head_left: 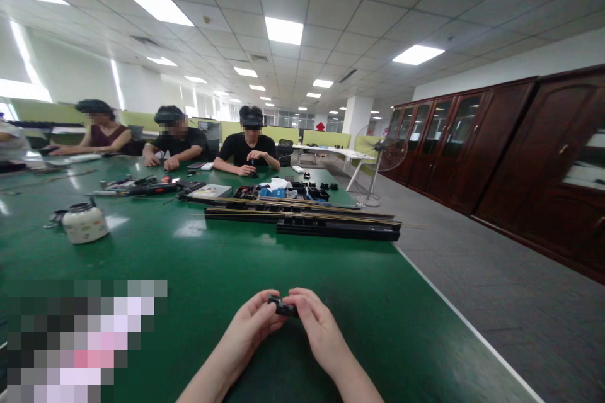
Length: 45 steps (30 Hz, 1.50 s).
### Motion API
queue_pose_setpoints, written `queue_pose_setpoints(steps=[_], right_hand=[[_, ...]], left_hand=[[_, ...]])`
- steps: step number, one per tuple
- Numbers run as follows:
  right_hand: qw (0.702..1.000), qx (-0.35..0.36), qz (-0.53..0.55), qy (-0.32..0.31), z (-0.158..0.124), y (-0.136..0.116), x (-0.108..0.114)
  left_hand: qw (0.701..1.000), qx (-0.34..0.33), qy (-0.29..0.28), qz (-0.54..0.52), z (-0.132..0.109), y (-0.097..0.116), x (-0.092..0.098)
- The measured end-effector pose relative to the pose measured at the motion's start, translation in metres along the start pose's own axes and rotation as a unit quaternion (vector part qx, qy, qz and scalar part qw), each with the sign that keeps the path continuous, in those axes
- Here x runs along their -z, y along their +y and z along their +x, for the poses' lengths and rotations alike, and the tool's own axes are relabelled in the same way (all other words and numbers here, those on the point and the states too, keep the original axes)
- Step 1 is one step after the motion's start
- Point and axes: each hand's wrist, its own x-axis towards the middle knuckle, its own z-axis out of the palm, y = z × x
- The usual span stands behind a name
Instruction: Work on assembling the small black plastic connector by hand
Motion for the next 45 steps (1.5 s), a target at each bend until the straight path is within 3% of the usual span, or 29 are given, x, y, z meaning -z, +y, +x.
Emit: queue_pose_setpoints(steps=[10, 16, 32, 45], right_hand=[[0.999, -0.007, 0.025, 0.024, 0.002, 0.005, 0.000], [0.996, -0.057, 0.046, 0.060, 0.006, 0.016, -0.001], [0.999, -0.032, 0.032, -0.006, 0.006, 0.009, -0.003], [0.999, -0.036, 0.036, -0.011, 0.003, 0.004, -0.003]], left_hand=[[1.000, 0.011, 0.018, 0.015, 0.001, -0.003, 0.001], [1.000, 0.003, 0.030, 0.010, 0.004, -0.002, 0.005], [1.000, -0.012, -0.002, 0.014, 0.007, -0.003, 0.005], [1.000, -0.001, -0.021, 0.014, 0.003, 0.002, 0.005]])
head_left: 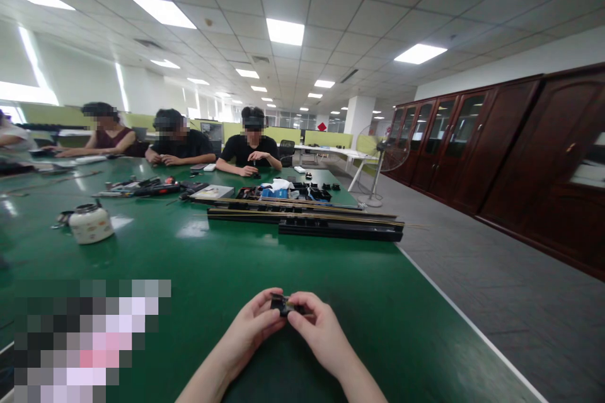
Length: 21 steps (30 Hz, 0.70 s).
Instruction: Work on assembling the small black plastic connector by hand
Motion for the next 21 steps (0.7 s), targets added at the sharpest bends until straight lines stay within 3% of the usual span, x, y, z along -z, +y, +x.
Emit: queue_pose_setpoints(steps=[9, 21], right_hand=[[0.999, -0.026, -0.022, -0.014, 0.000, 0.009, 0.000], [0.999, -0.045, 0.016, -0.001, 0.002, 0.012, -0.003]], left_hand=[[0.999, 0.018, 0.017, 0.046, 0.000, -0.002, 0.002], [0.997, 0.033, -0.010, 0.069, -0.004, 0.003, 0.004]])
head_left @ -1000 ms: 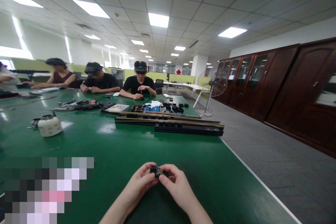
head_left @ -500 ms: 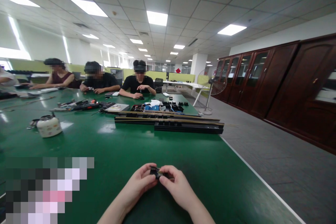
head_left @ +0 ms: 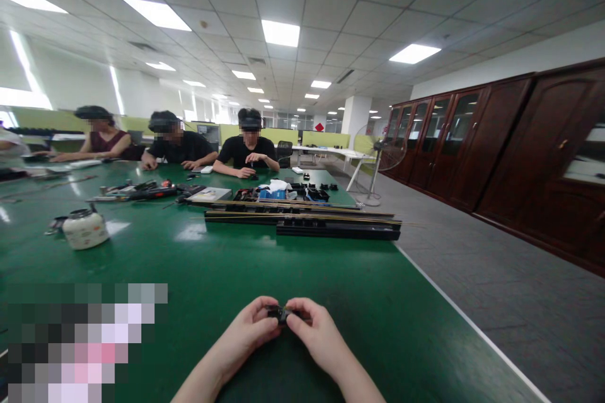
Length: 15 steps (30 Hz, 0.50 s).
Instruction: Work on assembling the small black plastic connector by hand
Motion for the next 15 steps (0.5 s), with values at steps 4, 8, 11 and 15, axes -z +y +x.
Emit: queue_pose_setpoints(steps=[4, 8, 11, 15], right_hand=[[0.998, -0.006, 0.043, 0.036, 0.0036, 0.0027, 0.0011], [0.991, -0.007, 0.112, 0.071, 0.0053, 0.0013, 0.0036], [0.982, -0.014, 0.165, 0.092, 0.0063, 0.0016, 0.0053], [0.968, -0.023, 0.220, 0.115, 0.0090, 0.0071, 0.0079]], left_hand=[[1.000, 0.005, 0.002, -0.003, 0.0009, -0.0007, 0.0013], [1.000, 0.004, 0.004, 0.000, 0.0009, -0.0003, 0.0014], [1.000, 0.008, 0.008, 0.000, 0.0007, -0.0003, 0.0015], [1.000, 0.009, 0.009, 0.001, 0.0017, -0.0014, 0.0033]])
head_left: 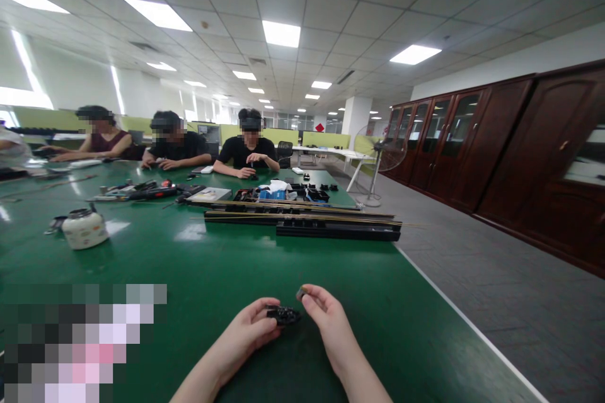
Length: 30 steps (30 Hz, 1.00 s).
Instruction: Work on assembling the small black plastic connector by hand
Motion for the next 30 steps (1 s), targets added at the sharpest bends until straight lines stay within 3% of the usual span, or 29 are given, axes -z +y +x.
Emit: queue_pose_setpoints(steps=[6, 19, 25, 30], right_hand=[[0.994, -0.053, 0.077, 0.052, 0.001, -0.003, 0.003], [0.958, -0.096, 0.259, 0.080, -0.004, -0.018, 0.005], [0.948, -0.102, 0.286, 0.098, -0.001, -0.017, 0.010], [0.961, -0.094, 0.241, 0.097, 0.000, -0.014, 0.014]], left_hand=[[1.000, 0.002, 0.001, -0.005, 0.003, -0.001, 0.004], [1.000, 0.001, -0.003, -0.011, 0.001, 0.000, 0.004], [1.000, -0.002, -0.010, -0.014, 0.001, 0.001, 0.004], [1.000, -0.003, -0.015, -0.016, 0.001, 0.001, 0.005]])
